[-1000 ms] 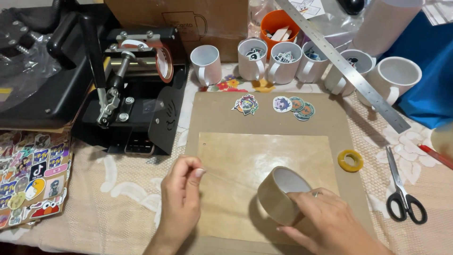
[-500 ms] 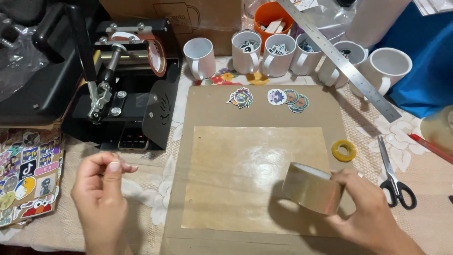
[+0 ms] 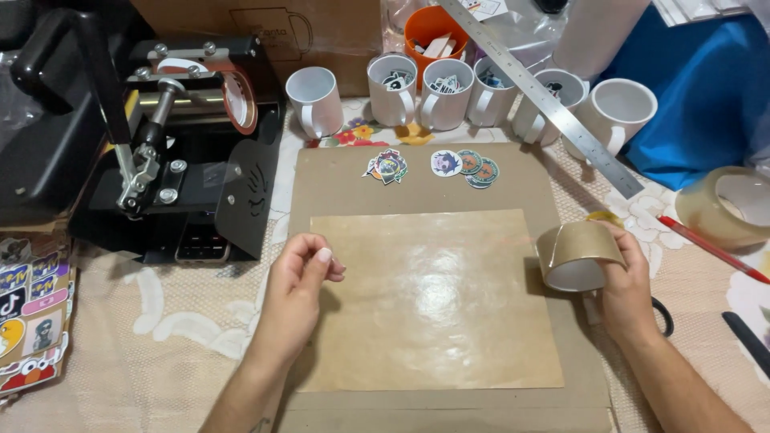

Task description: The person is arranging various stickers on a surface, applying clear adhesive tape over them, and trimming the edges with a craft knife.

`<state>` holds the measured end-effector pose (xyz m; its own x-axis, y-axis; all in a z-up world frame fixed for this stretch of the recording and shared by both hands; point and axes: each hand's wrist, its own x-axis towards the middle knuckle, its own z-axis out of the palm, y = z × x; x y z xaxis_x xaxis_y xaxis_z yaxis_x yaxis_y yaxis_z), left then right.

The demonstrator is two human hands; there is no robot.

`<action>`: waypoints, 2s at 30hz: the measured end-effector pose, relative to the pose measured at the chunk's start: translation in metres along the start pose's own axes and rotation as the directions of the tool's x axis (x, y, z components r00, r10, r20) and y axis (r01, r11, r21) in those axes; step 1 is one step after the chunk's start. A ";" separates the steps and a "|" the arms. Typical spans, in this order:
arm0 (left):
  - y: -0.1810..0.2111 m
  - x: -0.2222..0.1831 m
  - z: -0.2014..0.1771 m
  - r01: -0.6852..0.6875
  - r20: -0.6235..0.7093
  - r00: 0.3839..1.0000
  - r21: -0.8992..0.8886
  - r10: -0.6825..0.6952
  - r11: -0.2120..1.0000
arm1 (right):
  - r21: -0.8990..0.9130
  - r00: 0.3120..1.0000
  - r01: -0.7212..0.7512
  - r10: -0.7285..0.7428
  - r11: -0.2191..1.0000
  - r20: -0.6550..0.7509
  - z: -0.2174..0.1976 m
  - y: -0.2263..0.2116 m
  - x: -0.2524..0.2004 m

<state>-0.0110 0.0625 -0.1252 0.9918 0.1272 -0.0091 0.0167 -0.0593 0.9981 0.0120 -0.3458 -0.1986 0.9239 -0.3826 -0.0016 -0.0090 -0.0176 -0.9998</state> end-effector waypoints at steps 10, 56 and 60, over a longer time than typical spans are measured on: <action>-0.012 0.012 -0.012 0.169 0.103 0.985 -0.473 -0.137 0.865 | -0.225 0.966 0.258 -0.257 0.940 0.033 -0.032 -0.025 -0.023; -0.022 -0.076 -0.030 0.060 -0.096 0.990 -0.351 -0.100 0.934 | 0.149 0.844 0.475 -0.497 0.867 0.203 -0.059 -0.056 -0.082; -0.019 -0.062 -0.023 0.142 -0.058 0.984 -0.334 -0.171 0.932 | 0.561 0.801 0.171 -0.446 0.810 0.400 -0.045 -0.059 -0.070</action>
<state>-0.0761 0.0786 -0.1419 0.9655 0.1923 -0.1757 0.1144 0.2932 0.9492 -0.0690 -0.3595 -0.1386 0.8967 0.0712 0.4368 0.3651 0.4386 -0.8212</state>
